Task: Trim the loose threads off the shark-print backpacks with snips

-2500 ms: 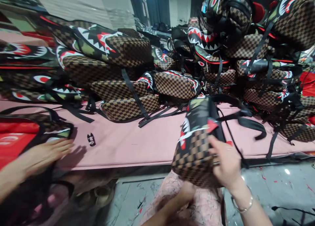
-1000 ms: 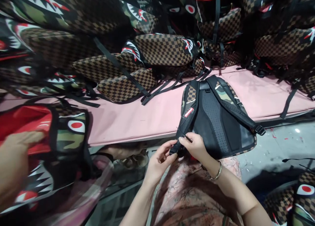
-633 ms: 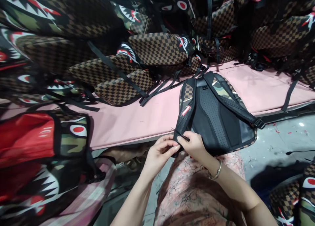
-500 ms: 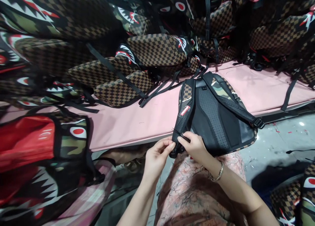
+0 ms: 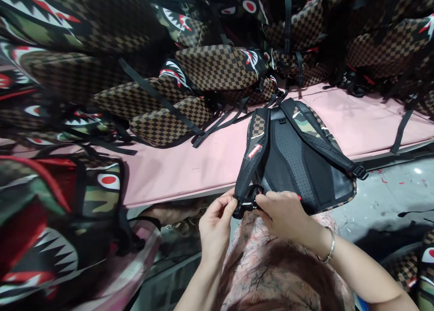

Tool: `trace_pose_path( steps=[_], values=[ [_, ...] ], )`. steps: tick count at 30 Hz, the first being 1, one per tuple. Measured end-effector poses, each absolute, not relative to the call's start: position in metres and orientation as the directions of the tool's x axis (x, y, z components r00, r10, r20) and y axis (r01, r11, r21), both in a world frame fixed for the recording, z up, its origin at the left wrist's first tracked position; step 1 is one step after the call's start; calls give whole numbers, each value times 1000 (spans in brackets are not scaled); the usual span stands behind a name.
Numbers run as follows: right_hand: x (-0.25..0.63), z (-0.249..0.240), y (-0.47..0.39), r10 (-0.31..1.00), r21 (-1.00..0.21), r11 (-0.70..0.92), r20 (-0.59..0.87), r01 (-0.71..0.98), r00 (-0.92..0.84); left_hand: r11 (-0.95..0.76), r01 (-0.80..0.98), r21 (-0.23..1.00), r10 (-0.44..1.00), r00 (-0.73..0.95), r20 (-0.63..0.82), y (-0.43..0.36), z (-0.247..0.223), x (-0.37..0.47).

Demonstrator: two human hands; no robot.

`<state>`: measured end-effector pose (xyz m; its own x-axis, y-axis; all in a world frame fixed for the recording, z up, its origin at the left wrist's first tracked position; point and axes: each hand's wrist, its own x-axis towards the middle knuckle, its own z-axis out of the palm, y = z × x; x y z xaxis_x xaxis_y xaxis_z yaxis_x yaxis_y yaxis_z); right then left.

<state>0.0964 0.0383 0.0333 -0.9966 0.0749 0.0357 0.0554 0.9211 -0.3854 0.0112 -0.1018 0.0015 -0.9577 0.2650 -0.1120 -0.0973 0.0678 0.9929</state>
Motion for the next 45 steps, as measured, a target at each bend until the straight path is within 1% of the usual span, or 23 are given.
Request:
trace_pose_path(
  steps=[3, 5, 7, 9, 12, 14, 18, 22, 26, 28, 29, 31, 33, 35, 36, 37, 38, 40, 42, 43, 45],
  values=[
    [93, 40, 37, 61, -309, 950, 13, 54, -998, 91, -63, 994, 254, -963, -84, -101, -1, 12],
    [94, 39, 36, 55, -285, 957, 17, 48, -998, 89, -58, 994, 235, -969, -78, -100, -3, 13],
    [95, 36, 35, 51, -304, 952, 17, 43, -999, 38, -111, 993, 217, -969, -117, -100, -4, 13],
    [96, 32, 35, 61, -362, 931, 5, 55, -998, -66, -217, 974, 205, -958, -200, -99, -4, 12],
    [93, 29, 36, 100, -446, 889, -33, 104, -994, -204, -371, 906, 225, -918, -325, -99, -1, 10],
    [89, 31, 36, 104, -459, 880, -64, 122, -992, -240, -421, 875, 242, -899, -366, -99, 3, 9],
    [81, 37, 40, 47, -422, 903, -97, 84, -994, -265, -434, 861, 232, -896, -380, -97, 9, 8],
    [76, 41, 45, -4, -420, 907, -94, 35, -996, -268, -451, 851, 246, -886, -392, -95, 12, 8],
    [75, 41, 43, 8, -413, 910, -58, 32, -998, -262, -432, 863, 272, -891, -364, -95, 12, 9],
    [76, 39, 42, 26, -444, 895, -26, 34, -999, -277, -441, 854, 285, -886, -365, -97, 10, 8],
    [77, 38, 43, 33, -489, 872, 0, 29, -999, -294, -454, 841, 294, -880, -372, -99, 9, 7],
    [78, 34, 44, 83, -641, 767, 68, 20, -994, -338, -489, 805, 324, -863, -388, -103, 8, 4],
    [77, 27, 46, 227, -807, 588, 102, 53, -968, -386, -508, 770, 347, -853, -389, -107, 7, 2],
    [72, 18, 45, 401, -918, 373, 27, 137, -916, -430, -495, 755, 348, -863, -367, -109, 7, 2],
    [67, 13, 44, 456, -945, 276, -30, 174, -889, -449, -468, 761, 333, -878, -344, -109, 7, 3],
    [62, 8, 42, 479, -960, 197, -81, 198, -874, -460, -431, 776, 315, -897, -311, -109, 7, 6],
    [56, 5, 39, 472, -969, 138, -118, 206, -874, -459, -387, 800, 300, -915, -271, -108, 6, 8],
    [44, 1, 34, 421, -980, 69, -139, 184, -897, -402, -287, 870, 274, -944, -184, -105, 1, 15],
    [32, 3, 29, 392, -985, 48, -133, 165, -910, -262, -205, 943, 277, -952, -130, -101, -6, 19],
    [27, 6, 26, 401, -985, 66, -122, 161, -908, -179, -176, 968, 275, -954, -122, -100, -10, 20],
    [18, 13, 22, 453, -968, 184, -70, 170, -889, -54, -123, 991, 231, -967, -108, -98, -18, 20]
  ],
)
